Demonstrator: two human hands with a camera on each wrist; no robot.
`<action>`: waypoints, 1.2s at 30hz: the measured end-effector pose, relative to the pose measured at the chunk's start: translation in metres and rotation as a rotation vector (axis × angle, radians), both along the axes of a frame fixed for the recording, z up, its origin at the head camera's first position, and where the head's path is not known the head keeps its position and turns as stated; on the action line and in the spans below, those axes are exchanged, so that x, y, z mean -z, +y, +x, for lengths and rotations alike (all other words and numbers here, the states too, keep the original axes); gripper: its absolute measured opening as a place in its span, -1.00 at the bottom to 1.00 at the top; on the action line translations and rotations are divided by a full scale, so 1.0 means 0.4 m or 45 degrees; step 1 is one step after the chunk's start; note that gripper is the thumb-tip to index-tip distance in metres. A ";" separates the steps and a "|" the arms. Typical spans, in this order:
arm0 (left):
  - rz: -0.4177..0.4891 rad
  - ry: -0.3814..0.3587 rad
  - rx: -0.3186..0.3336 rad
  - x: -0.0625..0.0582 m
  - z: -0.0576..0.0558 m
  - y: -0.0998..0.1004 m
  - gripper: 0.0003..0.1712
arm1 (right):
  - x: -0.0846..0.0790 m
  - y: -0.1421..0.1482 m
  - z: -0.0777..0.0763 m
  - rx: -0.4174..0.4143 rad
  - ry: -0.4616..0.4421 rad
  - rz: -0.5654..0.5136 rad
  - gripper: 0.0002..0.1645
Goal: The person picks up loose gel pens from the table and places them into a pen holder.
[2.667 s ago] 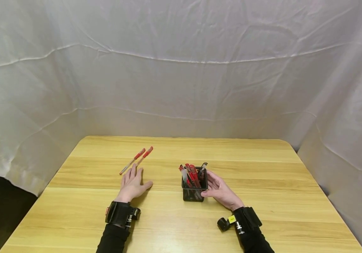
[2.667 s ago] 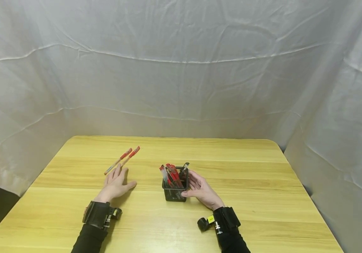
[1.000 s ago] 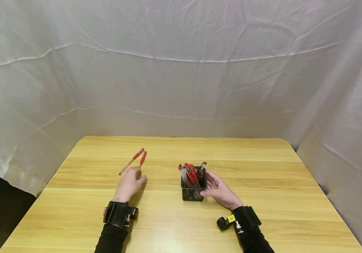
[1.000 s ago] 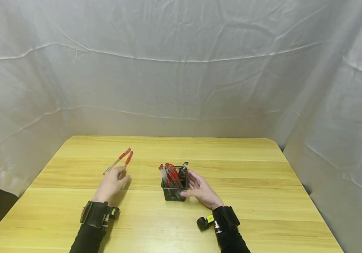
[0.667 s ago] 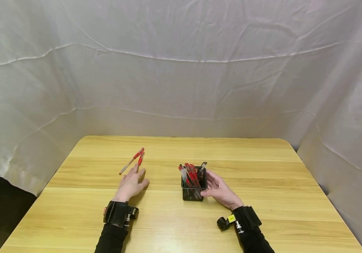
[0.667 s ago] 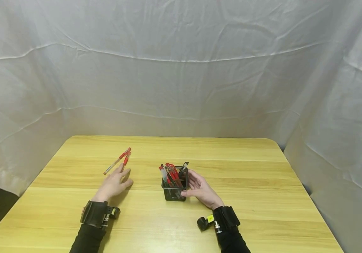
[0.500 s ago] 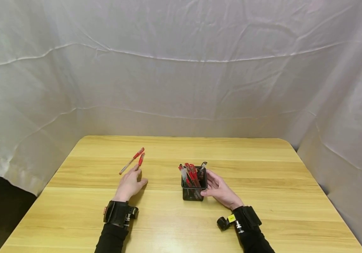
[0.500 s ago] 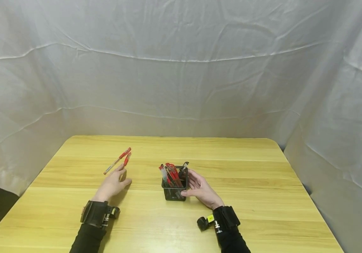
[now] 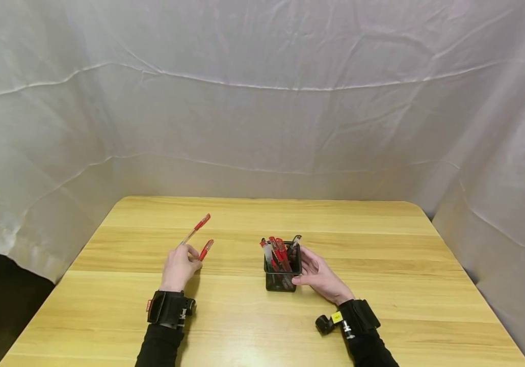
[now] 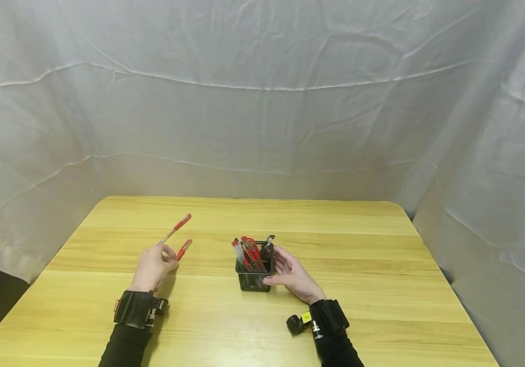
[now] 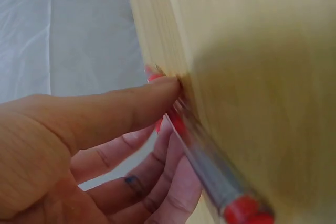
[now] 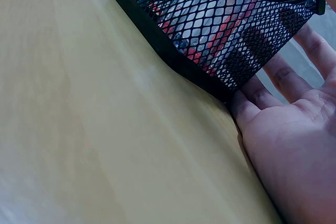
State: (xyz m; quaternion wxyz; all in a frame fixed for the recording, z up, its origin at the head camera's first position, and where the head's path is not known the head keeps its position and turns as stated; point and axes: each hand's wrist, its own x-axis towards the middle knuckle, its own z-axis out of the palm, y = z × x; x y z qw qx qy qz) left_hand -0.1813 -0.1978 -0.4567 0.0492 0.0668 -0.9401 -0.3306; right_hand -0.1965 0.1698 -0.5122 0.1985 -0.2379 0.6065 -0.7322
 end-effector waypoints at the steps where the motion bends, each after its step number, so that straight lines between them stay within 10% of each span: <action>1: -0.005 0.000 0.005 0.000 0.002 0.000 -0.82 | 0.000 0.000 0.000 0.001 0.000 0.002 0.21; 36: 0.147 0.175 0.102 -0.065 0.003 0.019 -0.77 | 0.000 0.000 0.000 -0.006 0.014 -0.021 0.21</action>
